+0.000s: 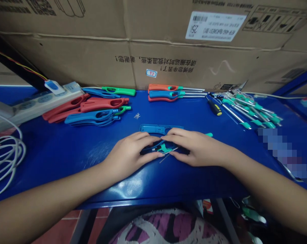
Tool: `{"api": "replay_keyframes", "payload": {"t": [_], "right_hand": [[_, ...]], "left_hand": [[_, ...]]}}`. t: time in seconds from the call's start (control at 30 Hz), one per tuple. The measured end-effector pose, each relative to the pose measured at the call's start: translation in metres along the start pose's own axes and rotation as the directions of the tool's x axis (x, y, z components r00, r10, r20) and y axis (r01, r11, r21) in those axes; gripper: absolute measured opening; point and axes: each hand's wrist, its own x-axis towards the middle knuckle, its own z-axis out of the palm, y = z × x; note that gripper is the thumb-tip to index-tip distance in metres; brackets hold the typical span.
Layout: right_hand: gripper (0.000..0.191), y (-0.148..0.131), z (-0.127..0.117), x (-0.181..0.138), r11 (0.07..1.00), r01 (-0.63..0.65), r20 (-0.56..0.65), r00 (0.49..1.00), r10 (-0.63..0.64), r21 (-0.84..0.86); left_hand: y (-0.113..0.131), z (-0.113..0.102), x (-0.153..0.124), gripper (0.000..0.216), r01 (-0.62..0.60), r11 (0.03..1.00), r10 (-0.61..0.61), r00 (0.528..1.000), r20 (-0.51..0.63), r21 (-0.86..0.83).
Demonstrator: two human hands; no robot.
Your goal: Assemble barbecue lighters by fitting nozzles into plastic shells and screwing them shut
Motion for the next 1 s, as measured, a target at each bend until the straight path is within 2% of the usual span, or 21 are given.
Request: {"api": "replay_keyframes", "payload": {"t": [0.17, 0.27, 0.37, 0.47, 0.6, 0.7, 0.9, 1.0], "right_hand": [[0.049, -0.004, -0.008, -0.003, 0.999, -0.039, 0.007, 0.999, 0.039, -0.010], [0.035, -0.003, -0.011, -0.004, 0.997, -0.003, 0.018, 1.000, 0.004, -0.072], [0.018, 0.002, -0.009, -0.003, 0.991, 0.056, 0.036, 0.998, -0.052, -0.121], [0.014, 0.005, -0.007, -0.003, 0.988, 0.070, 0.035, 0.997, -0.066, -0.135], [0.010, 0.006, -0.008, -0.002, 0.995, 0.059, 0.033, 0.998, -0.057, -0.076], [0.009, 0.006, -0.009, -0.003, 0.998, 0.049, 0.028, 0.998, -0.048, -0.025], [0.012, 0.010, -0.005, -0.001, 0.989, 0.084, 0.050, 0.996, -0.078, -0.126], [0.011, 0.010, -0.007, 0.000, 0.996, 0.087, 0.061, 0.995, -0.085, -0.033]], "left_hand": [[0.003, -0.007, -0.002, 0.041, -0.101, 0.988, 0.103, 0.995, -0.004, 0.119], [0.005, -0.009, -0.003, 0.043, -0.129, 0.981, 0.128, 0.992, 0.021, 0.143], [0.005, -0.008, -0.004, 0.035, -0.146, 0.982, 0.141, 0.989, 0.051, 0.119], [0.003, -0.007, -0.004, 0.029, -0.188, 0.980, 0.182, 0.980, 0.078, 0.069], [-0.001, -0.006, -0.004, 0.030, -0.238, 0.969, 0.231, 0.968, 0.093, 0.066], [-0.003, -0.006, -0.005, 0.031, -0.255, 0.964, 0.249, 0.965, 0.086, 0.073], [-0.004, -0.006, -0.003, 0.030, -0.248, 0.966, 0.241, 0.967, 0.084, 0.075], [-0.004, -0.006, -0.002, 0.031, -0.247, 0.966, 0.238, 0.966, 0.102, 0.079]]}}
